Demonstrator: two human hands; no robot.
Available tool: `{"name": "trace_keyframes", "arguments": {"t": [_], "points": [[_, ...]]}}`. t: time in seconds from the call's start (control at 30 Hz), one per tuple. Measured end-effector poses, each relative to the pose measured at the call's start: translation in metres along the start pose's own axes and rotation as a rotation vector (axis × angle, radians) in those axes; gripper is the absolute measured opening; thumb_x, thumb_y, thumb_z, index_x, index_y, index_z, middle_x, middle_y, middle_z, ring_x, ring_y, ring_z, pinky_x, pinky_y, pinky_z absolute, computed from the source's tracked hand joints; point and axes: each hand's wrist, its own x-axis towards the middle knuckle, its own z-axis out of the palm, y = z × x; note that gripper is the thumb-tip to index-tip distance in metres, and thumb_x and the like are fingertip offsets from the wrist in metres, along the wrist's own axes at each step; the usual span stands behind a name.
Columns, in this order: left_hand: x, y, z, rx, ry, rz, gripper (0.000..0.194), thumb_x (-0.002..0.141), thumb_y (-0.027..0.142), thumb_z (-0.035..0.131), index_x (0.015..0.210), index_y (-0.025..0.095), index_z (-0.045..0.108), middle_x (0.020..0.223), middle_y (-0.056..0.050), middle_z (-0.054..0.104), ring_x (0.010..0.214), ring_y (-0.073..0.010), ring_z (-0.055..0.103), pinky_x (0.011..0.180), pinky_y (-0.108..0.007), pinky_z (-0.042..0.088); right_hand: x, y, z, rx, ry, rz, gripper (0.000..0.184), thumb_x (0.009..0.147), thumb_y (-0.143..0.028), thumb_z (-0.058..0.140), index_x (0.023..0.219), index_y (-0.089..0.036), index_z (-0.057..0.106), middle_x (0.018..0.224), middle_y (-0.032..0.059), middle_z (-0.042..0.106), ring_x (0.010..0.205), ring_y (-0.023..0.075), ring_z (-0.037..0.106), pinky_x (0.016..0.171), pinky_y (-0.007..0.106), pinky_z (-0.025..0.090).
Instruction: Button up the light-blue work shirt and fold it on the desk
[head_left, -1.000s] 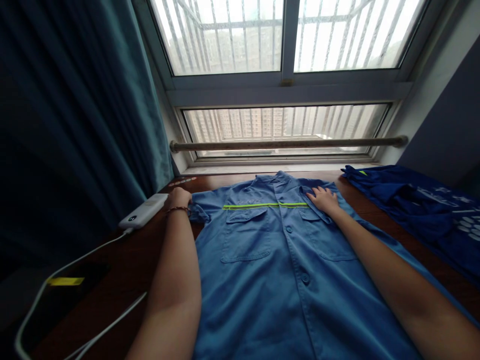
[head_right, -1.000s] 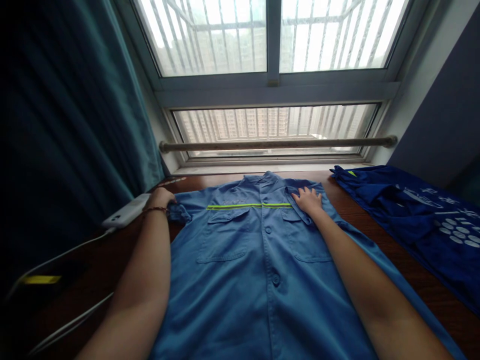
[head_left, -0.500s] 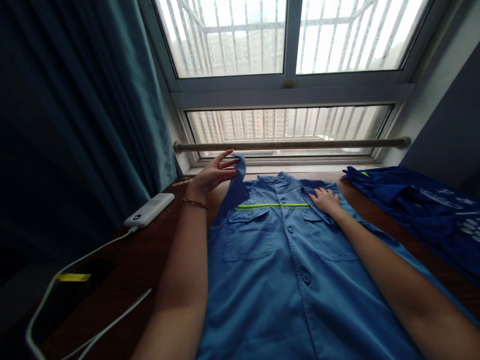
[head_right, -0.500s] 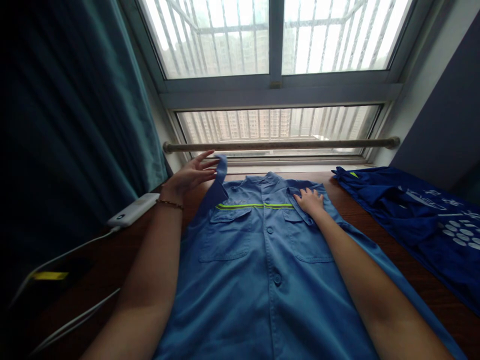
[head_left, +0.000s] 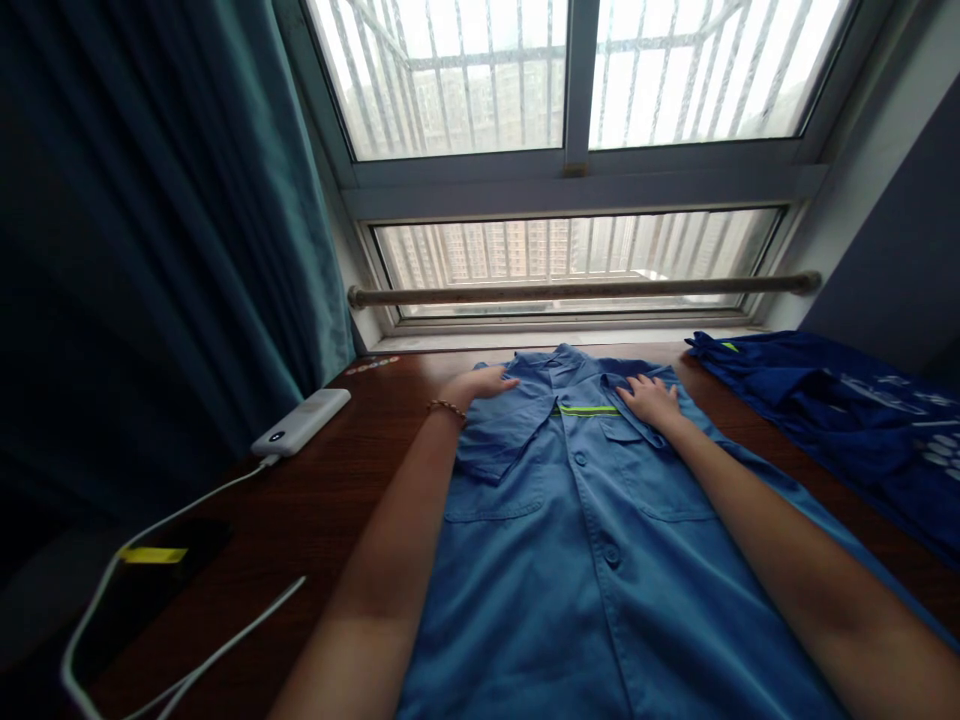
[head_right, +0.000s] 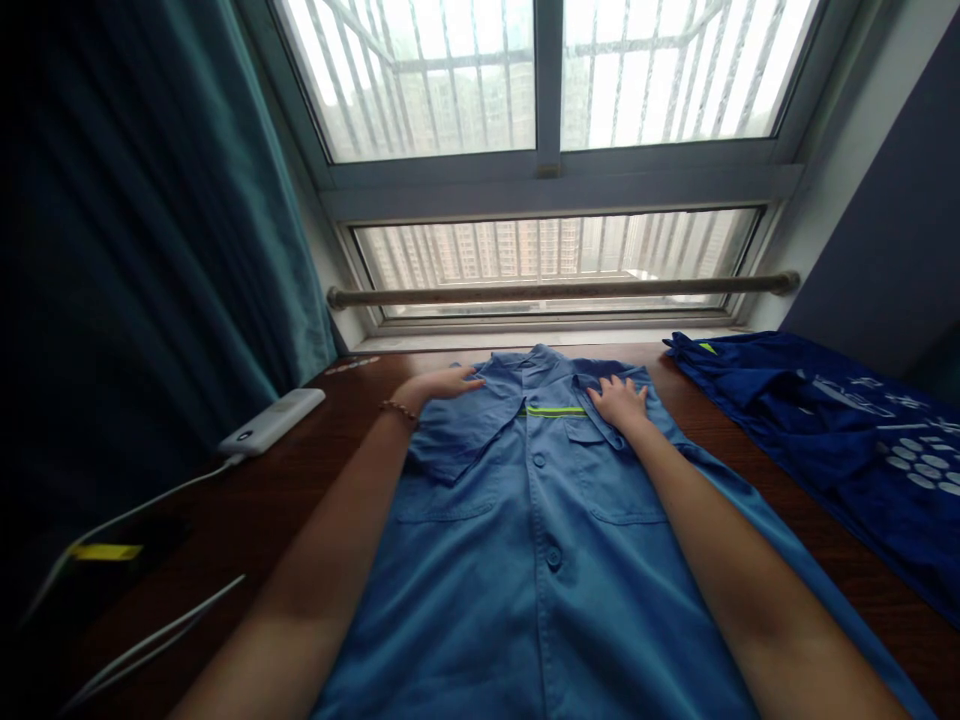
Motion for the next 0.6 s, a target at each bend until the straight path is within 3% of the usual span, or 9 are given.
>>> {"name": "trace_keyframes", "arguments": {"t": [0.03,0.1,0.2,0.27,0.33,0.53,0.6], "points": [[0.007,0.002,0.018,0.016,0.001,-0.041,0.059,0.081,0.049,0.041,0.123,0.008,0.045,0.127,-0.015,0.046,0.117,-0.0257,0.042,0.097,-0.030,0.032,0.000,-0.001,-0.001,-0.006,0.010,-0.006,0.054,0.085,-0.054,0.027,0.123,-0.020,0.047,0.130,0.0110,0.043,0.121,0.0342,0.030,0.095,0.060,0.017],[0.018,0.000,0.049,0.050,0.081,-0.150,0.072,0.082,0.055,0.031,0.130,0.000,0.033,0.137,-0.023,0.026,0.127,-0.0331,0.024,0.101,-0.044,0.023,-0.001,-0.003,-0.004,-0.006,0.048,-0.076,0.054,0.086,-0.052,0.027,0.125,-0.019,0.043,0.131,0.0103,0.042,0.124,0.0316,0.025,0.099,0.057,0.013],[0.029,-0.016,0.073,0.083,0.192,-0.234,0.077,0.083,0.056,0.018,0.134,-0.001,0.022,0.141,-0.021,0.013,0.131,-0.0310,0.011,0.104,-0.048,0.012,-0.001,-0.005,-0.007,0.038,0.006,-0.301,0.056,0.086,-0.055,0.027,0.132,-0.024,0.034,0.137,0.0047,0.034,0.126,0.0254,0.025,0.102,0.045,0.019],[0.033,-0.030,0.076,0.098,0.250,-0.260,0.074,0.083,0.055,0.016,0.134,0.002,0.023,0.142,-0.019,0.015,0.131,-0.0282,0.012,0.105,-0.045,0.011,0.000,-0.005,-0.007,0.052,-0.092,-0.362,0.056,0.085,-0.058,0.024,0.133,-0.029,0.031,0.139,0.0008,0.031,0.126,0.0250,0.026,0.101,0.043,0.023],[0.037,-0.041,0.075,0.106,0.294,-0.293,0.072,0.083,0.054,0.016,0.134,0.004,0.025,0.142,-0.017,0.017,0.131,-0.0275,0.013,0.105,-0.044,0.012,0.001,-0.005,-0.005,0.048,-0.148,-0.333,0.057,0.085,-0.060,0.022,0.134,-0.033,0.030,0.140,-0.0009,0.030,0.125,0.0266,0.027,0.100,0.046,0.023],[0.042,-0.046,0.075,0.108,0.368,-0.344,0.070,0.083,0.052,0.023,0.132,0.004,0.029,0.141,-0.018,0.021,0.130,-0.0276,0.017,0.104,-0.045,0.015,0.003,-0.004,0.000,0.135,-0.133,-0.326,0.057,0.083,-0.061,0.026,0.132,-0.034,0.033,0.139,-0.0019,0.030,0.126,0.0297,0.026,0.100,0.051,0.021],[0.042,-0.044,0.076,0.106,0.386,-0.341,0.069,0.083,0.051,0.025,0.131,0.003,0.031,0.140,-0.019,0.023,0.129,-0.0282,0.019,0.104,-0.046,0.016,0.008,-0.002,-0.002,0.238,-0.107,-0.311,0.050,0.084,-0.056,0.032,0.127,-0.033,0.042,0.135,-0.0023,0.039,0.124,0.0269,0.031,0.102,0.046,0.023]]}}
